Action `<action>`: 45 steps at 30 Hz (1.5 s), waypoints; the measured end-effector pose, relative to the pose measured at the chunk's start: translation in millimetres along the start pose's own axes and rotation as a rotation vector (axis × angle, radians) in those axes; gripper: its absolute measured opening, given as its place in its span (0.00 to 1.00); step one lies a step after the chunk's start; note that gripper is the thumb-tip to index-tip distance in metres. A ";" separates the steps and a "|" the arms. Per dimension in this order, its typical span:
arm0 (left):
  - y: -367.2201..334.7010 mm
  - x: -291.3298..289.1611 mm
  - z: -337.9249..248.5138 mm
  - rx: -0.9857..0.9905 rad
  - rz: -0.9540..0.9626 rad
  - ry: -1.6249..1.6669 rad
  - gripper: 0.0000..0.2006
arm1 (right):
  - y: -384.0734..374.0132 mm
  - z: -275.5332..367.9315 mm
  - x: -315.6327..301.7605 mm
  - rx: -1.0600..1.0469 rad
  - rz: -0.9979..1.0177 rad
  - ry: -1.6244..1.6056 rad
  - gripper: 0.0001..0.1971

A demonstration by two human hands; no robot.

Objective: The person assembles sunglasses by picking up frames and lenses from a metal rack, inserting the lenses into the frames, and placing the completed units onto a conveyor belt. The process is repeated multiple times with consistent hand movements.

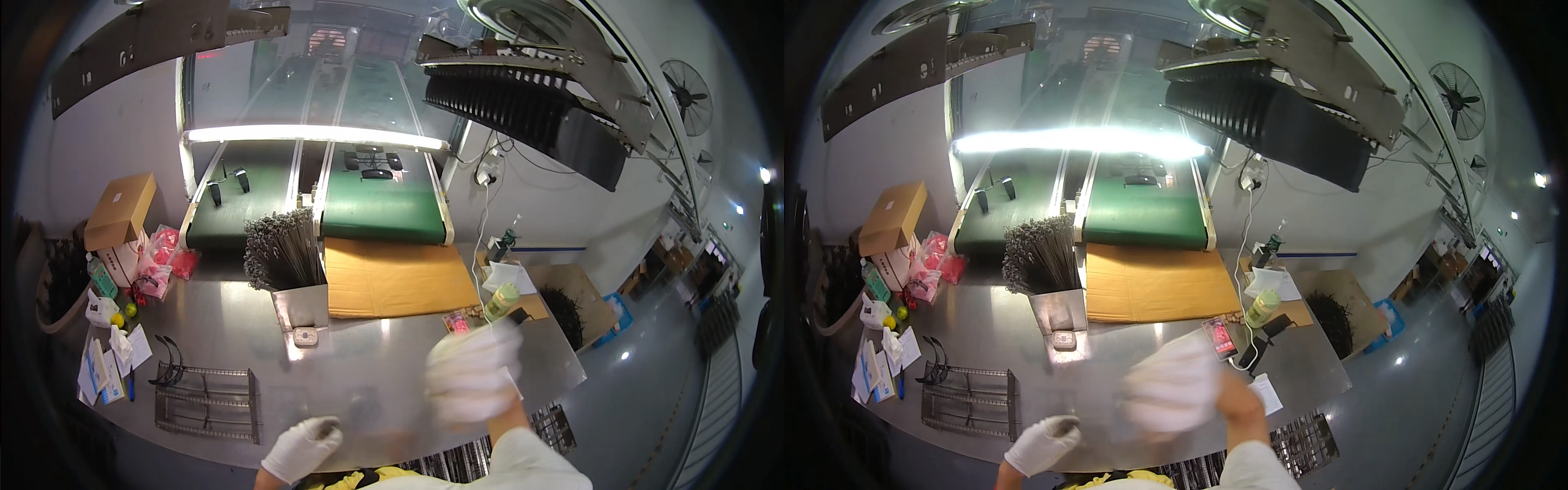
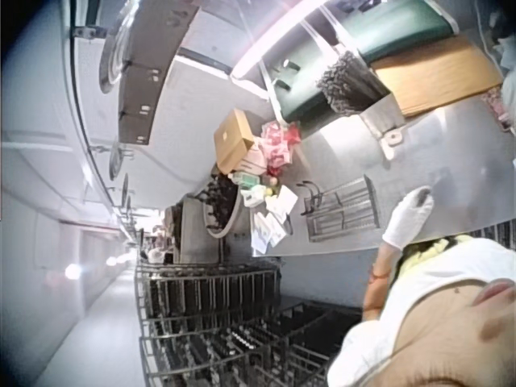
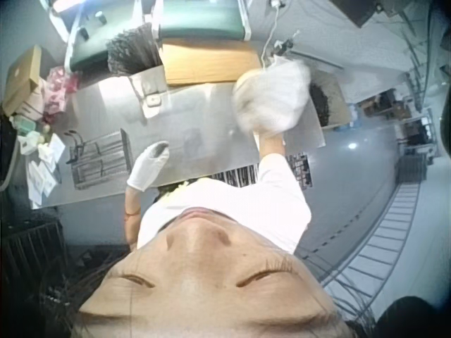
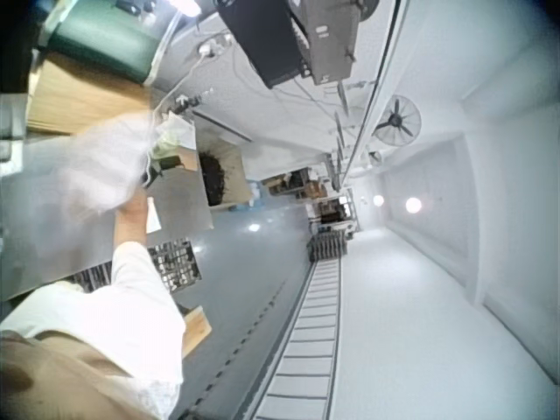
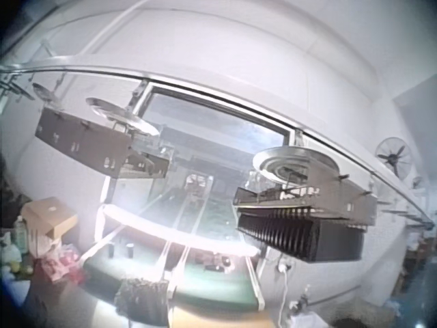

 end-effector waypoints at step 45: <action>79.5 -292.8 393.1 -0.928 -1.081 0.408 0.17 | 103.6 -348.8 889.3 1.844 -0.123 -0.441 0.58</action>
Point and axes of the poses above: each hand's wrist, its own y-axis away from the middle knuckle, its own x-axis out of the palm, z = x × y, the point moved 2 cm from there along -y, towards the middle knuckle, and after that the axes turned 7 degrees about -x, right-handed, at the moved point
